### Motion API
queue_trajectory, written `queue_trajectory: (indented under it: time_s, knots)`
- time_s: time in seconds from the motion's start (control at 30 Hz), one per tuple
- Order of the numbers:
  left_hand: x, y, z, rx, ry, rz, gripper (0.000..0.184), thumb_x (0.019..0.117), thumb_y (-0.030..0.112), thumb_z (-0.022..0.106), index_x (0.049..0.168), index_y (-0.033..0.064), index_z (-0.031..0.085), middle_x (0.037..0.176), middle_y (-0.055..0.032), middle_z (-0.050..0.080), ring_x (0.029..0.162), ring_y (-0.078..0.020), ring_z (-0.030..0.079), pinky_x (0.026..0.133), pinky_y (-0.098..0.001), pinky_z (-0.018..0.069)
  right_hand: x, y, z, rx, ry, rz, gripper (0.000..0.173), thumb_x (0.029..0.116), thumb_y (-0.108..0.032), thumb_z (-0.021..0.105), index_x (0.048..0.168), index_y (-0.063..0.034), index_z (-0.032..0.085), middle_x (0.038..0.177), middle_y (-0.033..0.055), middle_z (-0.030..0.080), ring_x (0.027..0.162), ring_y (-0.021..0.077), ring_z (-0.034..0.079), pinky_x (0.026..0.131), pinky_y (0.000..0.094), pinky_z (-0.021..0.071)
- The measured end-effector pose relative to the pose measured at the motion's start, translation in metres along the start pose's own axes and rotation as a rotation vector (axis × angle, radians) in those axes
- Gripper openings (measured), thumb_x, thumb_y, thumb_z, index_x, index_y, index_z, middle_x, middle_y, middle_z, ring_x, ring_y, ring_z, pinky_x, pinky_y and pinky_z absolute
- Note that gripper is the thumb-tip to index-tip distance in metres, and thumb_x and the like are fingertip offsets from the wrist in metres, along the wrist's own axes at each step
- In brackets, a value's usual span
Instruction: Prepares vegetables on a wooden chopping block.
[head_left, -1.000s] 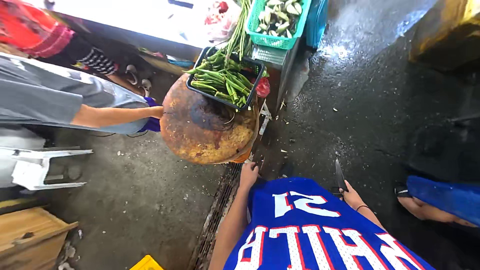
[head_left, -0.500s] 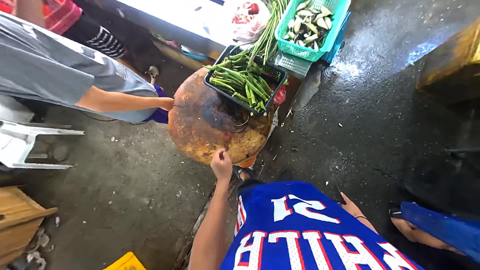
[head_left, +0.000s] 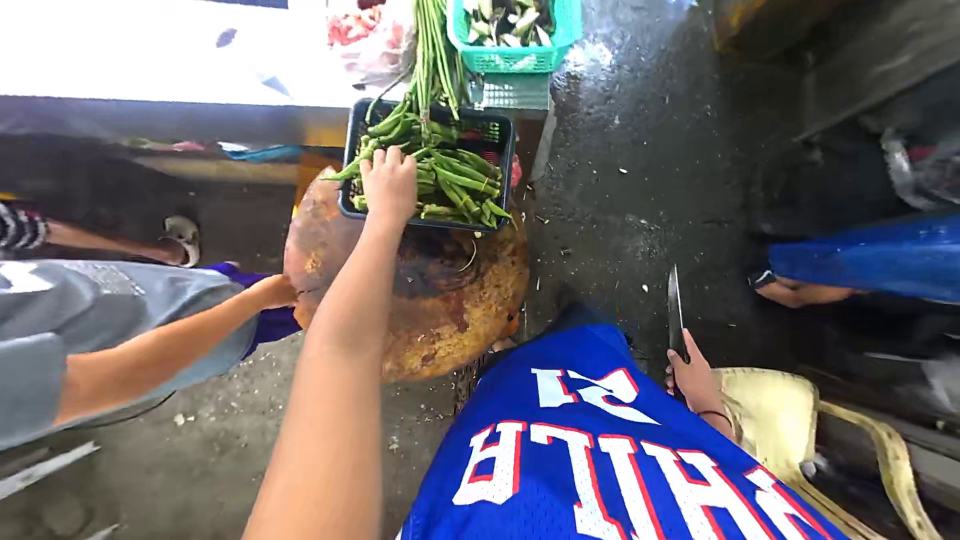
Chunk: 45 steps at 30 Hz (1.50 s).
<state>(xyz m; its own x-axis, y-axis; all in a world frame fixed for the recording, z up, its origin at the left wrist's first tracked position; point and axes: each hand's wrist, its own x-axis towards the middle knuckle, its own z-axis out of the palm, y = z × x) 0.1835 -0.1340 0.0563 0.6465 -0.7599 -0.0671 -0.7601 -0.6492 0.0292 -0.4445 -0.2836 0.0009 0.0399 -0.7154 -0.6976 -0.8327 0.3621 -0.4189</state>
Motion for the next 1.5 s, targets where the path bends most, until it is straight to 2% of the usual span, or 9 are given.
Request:
queue_trajectory:
  time_s: [0.23, 0.37, 0.57, 0.73, 0.87, 1.0, 1.13, 1.23, 1.5]
  knots:
    - [0.0, -0.006, 0.004, -0.016, -0.078, -0.097, 0.055, 0.09, 0.018, 0.077, 0.137, -0.0006, 0.056, 0.147, -0.0243, 0.052, 0.139, -0.0476, 0.046, 0.107, -0.071, 0.0386, 0.016, -0.048, -0.017, -0.151, -0.121, -0.214, 0.063, 0.1096, -0.031, 0.046, 0.165, -0.0393, 0.017, 0.088, 0.0142, 0.062, 0.051, 0.0209, 0.053, 0.048, 0.0413, 0.0505]
    - [0.012, 0.005, -0.003, 0.039, -0.122, -0.134, 0.055, 0.0831, 0.013, 0.082, 0.128, -0.0048, 0.057, 0.128, -0.0312, 0.059, 0.122, -0.0535, 0.055, 0.1, -0.075, 0.0389, 0.037, -0.119, -0.032, -0.226, -0.152, -0.604, 0.06, 0.1088, -0.035, 0.047, 0.164, -0.0305, 0.025, 0.088, 0.0129, 0.067, 0.055, 0.0195, 0.057, 0.053, 0.0415, 0.054]
    - [0.004, 0.008, -0.014, -0.044, -0.19, -0.167, 0.051, 0.0895, 0.033, 0.078, 0.124, -0.0012, 0.064, 0.136, -0.0301, 0.055, 0.132, -0.052, 0.048, 0.107, -0.074, 0.0339, 0.037, -0.204, -0.036, -0.404, -0.38, -0.937, 0.056, 0.1091, -0.041, 0.044, 0.163, -0.0361, 0.029, 0.091, 0.0138, 0.069, 0.066, 0.0241, 0.064, 0.065, 0.0474, 0.0567]
    - [-0.048, 0.08, -0.052, -0.871, 0.007, -0.551, 0.058, 0.1001, 0.036, 0.066, 0.14, -0.0007, 0.045, 0.108, -0.0219, 0.068, 0.085, -0.0314, 0.073, 0.078, -0.0509, 0.0628, 0.014, -0.234, -0.005, -0.263, -0.666, -0.938, 0.057, 0.1098, -0.04, 0.043, 0.164, -0.0353, 0.024, 0.091, 0.0073, 0.066, 0.062, 0.0174, 0.062, 0.058, 0.039, 0.0576]
    - [-0.105, 0.147, -0.034, -1.833, 0.087, -0.673, 0.032, 0.109, 0.033, 0.037, 0.133, 0.0141, 0.047, 0.09, -0.0035, 0.06, 0.07, -0.016, 0.061, 0.063, -0.034, 0.0561, 0.0, -0.255, 0.025, -0.222, -0.813, -0.979, 0.058, 0.111, -0.035, 0.042, 0.165, -0.0377, 0.019, 0.086, 0.0073, 0.065, 0.06, 0.0174, 0.062, 0.057, 0.0374, 0.0575]
    - [-0.132, 0.2, -0.013, -2.185, 0.389, -0.821, 0.058, 0.1095, 0.058, 0.016, 0.127, 0.0173, 0.054, 0.081, -0.001, 0.06, 0.065, -0.0146, 0.06, 0.057, -0.03, 0.0536, -0.009, -0.261, 0.032, -0.24, -0.944, -1.008, 0.059, 0.111, -0.036, 0.043, 0.164, -0.0429, 0.018, 0.084, 0.0073, 0.066, 0.057, 0.0166, 0.061, 0.055, 0.0355, 0.0569]
    - [-0.144, 0.221, -0.003, -2.238, 0.551, -0.962, 0.063, 0.1072, 0.063, 0.016, 0.122, 0.0162, 0.056, 0.085, -0.0023, 0.062, 0.074, -0.0149, 0.064, 0.065, -0.0327, 0.0566, -0.008, -0.249, 0.035, -0.356, -1.037, -0.995, 0.058, 0.1111, -0.039, 0.041, 0.163, -0.044, 0.018, 0.081, 0.0073, 0.064, 0.056, 0.0172, 0.06, 0.055, 0.037, 0.0567]
    - [-0.152, 0.221, 0.003, -2.221, 0.609, -0.992, 0.065, 0.1074, 0.063, 0.019, 0.137, 0.0157, 0.053, 0.119, -0.0055, 0.066, 0.109, -0.0168, 0.065, 0.092, -0.0406, 0.056, -0.009, -0.237, 0.038, -0.435, -1.066, -0.992, 0.058, 0.1114, -0.037, 0.039, 0.164, -0.0427, 0.016, 0.079, 0.0075, 0.064, 0.056, 0.0172, 0.06, 0.055, 0.0378, 0.0566]
    - [-0.164, 0.192, 0.013, -2.243, 0.536, -0.954, 0.071, 0.1054, 0.066, 0.011, 0.137, 0.0188, 0.053, 0.118, -0.0028, 0.066, 0.109, -0.0136, 0.064, 0.092, -0.0384, 0.0556, -0.036, -0.226, 0.033, -0.561, -1.021, -0.909, 0.057, 0.1114, -0.04, 0.039, 0.164, -0.0439, 0.016, 0.082, 0.0087, 0.063, 0.056, 0.0178, 0.06, 0.055, 0.0381, 0.0555]
